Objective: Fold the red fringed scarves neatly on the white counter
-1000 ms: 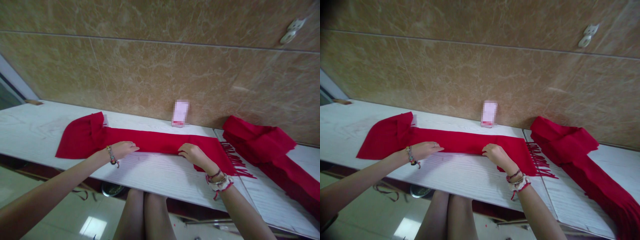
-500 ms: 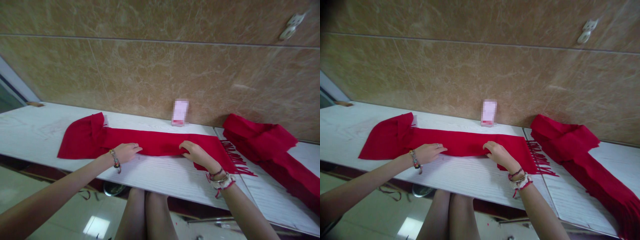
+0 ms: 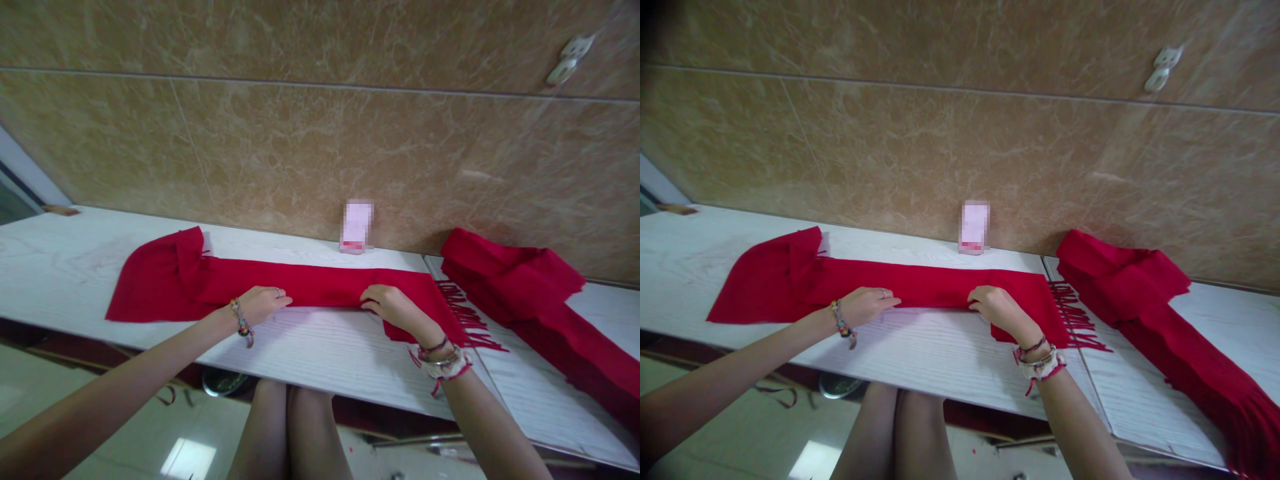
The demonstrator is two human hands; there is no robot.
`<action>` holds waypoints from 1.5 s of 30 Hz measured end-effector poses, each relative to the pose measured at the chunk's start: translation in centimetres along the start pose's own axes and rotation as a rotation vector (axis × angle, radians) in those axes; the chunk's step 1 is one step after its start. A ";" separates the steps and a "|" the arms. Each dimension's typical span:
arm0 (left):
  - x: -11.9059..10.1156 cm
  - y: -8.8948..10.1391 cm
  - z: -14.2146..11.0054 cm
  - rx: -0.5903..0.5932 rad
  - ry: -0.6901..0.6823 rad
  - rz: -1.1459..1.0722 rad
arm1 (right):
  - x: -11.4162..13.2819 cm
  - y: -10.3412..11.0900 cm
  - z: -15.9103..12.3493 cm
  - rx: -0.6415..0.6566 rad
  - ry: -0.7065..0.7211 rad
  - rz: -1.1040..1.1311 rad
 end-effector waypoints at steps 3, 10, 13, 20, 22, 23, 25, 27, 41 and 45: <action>-0.3 0.1 -0.4 0.016 -0.014 0.012 | 0.3 0.0 -0.2 0.022 0.035 0.072; -1.2 -0.1 -1.4 0.071 -0.086 0.071 | 0.7 -1.2 -0.7 0.200 0.082 0.223; -1.1 -0.1 -1.2 0.102 -0.093 0.084 | 0.9 -1.0 -0.6 0.190 0.082 0.209; -0.7 -0.2 -0.8 0.218 -0.062 0.092 | 1.1 -1.5 -0.8 0.321 0.049 0.246; -0.5 0.1 -0.7 0.248 -0.050 0.018 | 1.0 -1.7 -0.8 0.354 0.032 0.244; -0.5 0.3 -0.5 0.255 -0.054 -0.037 | 0.9 -1.8 -0.9 0.363 0.029 0.245; -0.8 0.8 0.3 0.247 -0.066 -0.155 | 0.8 -2.0 -0.8 0.368 0.034 0.259; -1.4 1.4 1.7 0.196 -0.061 -0.250 | 0.8 -2.0 -0.8 0.362 0.051 0.281; -4.2 0.0 8.8 0.443 0.378 -0.307 | 0.7 -1.5 -1.1 0.335 0.062 0.280; -7.4 1.0 10.2 0.373 0.129 -0.342 | 0.8 -1.5 -1.1 0.331 0.074 0.321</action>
Point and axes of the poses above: each hand's wrist, its own z-axis towards the middle knuckle, its own y-axis out of the back of the hand, x = y × z, the point moved 6 cm from there along z, towards the middle knuckle, and after that the axes turned 14 degrees about y, right-handed, at the moved point
